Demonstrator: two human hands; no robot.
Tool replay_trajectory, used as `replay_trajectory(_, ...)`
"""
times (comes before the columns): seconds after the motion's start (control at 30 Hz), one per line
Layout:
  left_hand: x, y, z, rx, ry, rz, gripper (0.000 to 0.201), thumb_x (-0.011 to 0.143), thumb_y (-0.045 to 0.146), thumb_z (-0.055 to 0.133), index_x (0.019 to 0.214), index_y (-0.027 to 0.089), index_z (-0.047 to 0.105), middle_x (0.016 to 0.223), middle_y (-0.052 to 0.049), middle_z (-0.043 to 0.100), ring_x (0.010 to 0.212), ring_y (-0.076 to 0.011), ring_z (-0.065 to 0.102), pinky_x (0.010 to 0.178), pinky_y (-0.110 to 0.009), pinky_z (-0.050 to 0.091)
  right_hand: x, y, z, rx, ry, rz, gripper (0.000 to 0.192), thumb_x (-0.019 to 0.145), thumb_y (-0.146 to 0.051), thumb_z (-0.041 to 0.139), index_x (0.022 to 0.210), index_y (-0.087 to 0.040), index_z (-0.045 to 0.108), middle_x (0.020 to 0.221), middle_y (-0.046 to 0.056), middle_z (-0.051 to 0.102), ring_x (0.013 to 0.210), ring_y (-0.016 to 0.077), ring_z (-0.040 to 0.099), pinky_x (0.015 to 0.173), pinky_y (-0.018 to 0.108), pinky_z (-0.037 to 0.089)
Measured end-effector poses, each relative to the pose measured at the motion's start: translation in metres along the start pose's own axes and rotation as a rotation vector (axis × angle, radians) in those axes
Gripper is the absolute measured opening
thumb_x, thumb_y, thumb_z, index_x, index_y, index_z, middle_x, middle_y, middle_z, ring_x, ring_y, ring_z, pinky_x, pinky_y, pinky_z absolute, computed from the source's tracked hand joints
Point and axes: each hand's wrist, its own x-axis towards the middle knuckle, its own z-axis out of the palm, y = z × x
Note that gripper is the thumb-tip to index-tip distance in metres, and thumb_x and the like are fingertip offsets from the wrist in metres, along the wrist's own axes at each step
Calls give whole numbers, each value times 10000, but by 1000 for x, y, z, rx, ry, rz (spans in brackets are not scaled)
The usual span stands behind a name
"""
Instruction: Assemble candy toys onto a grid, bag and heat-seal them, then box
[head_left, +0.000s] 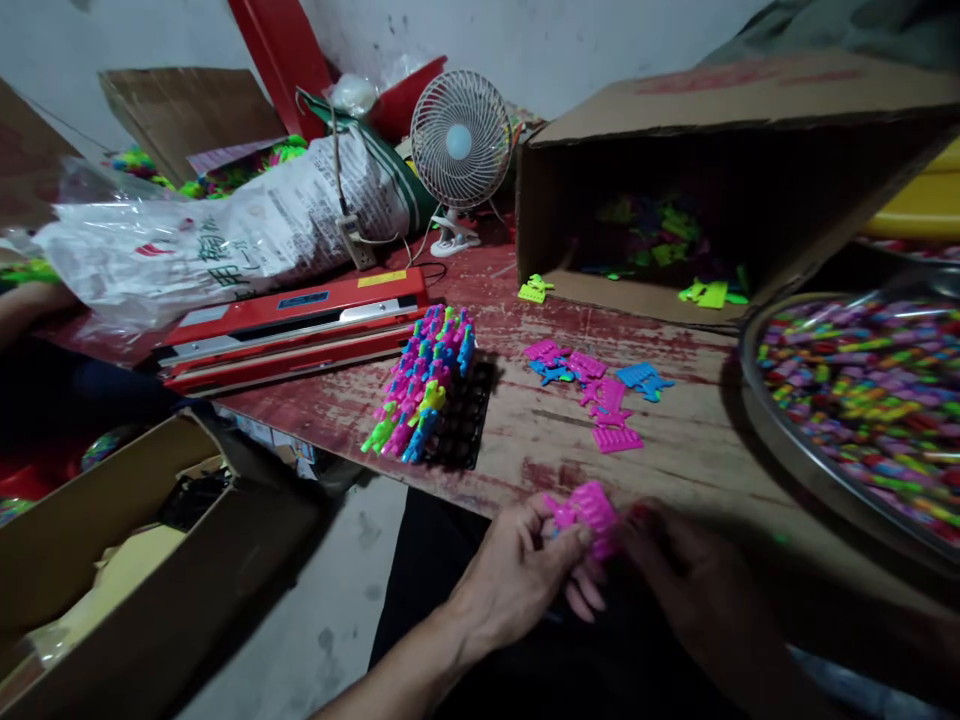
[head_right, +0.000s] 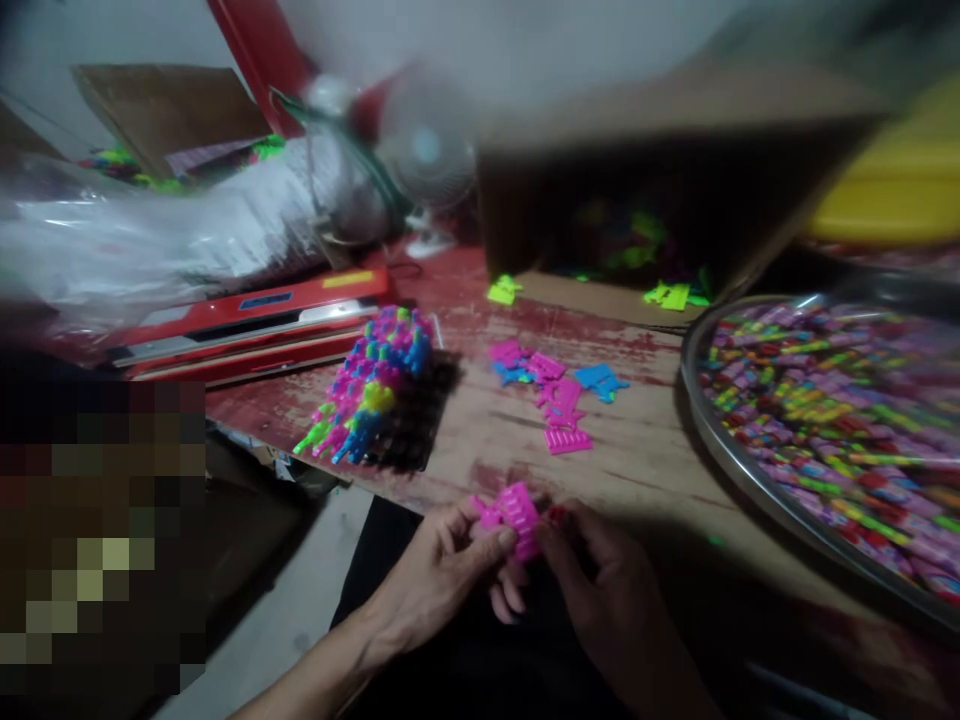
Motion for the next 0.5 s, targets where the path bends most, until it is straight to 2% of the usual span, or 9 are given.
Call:
replay_trajectory(0.17,-8,4,-17,-42,11,-34,504,752,589,666,813,108,528,539,-48,618,421,-114,577,435,-187,469,8,-1,22,17,20,-71,329,836,-502,542,679,-220,610,581,9,618,528,160,577,492,222,479)
replay_trajectory(0.27,-8,6,-22,-14,19,-34,512,752,599,660,711,101,548,515,-53,606,411,-109,566,434,-188,462,11,-2,24,74,-65,-64,367,854,-488,520,609,-217,550,521,-10,547,471,136,502,437,216,421)
replay_trajectory(0.37,-5,6,-20,6,73,-51,520,738,595,679,642,101,551,489,-38,584,397,-97,544,425,-183,448,11,-2,19,163,-152,5,376,893,-463,480,617,-209,494,509,-32,469,469,113,432,438,211,363)
replay_trajectory(0.5,4,6,-15,-26,70,-99,486,704,557,734,776,107,564,586,-29,628,458,-121,593,468,-215,493,8,7,13,252,-169,134,319,912,-442,493,705,-198,499,547,-52,433,488,90,381,460,203,331)
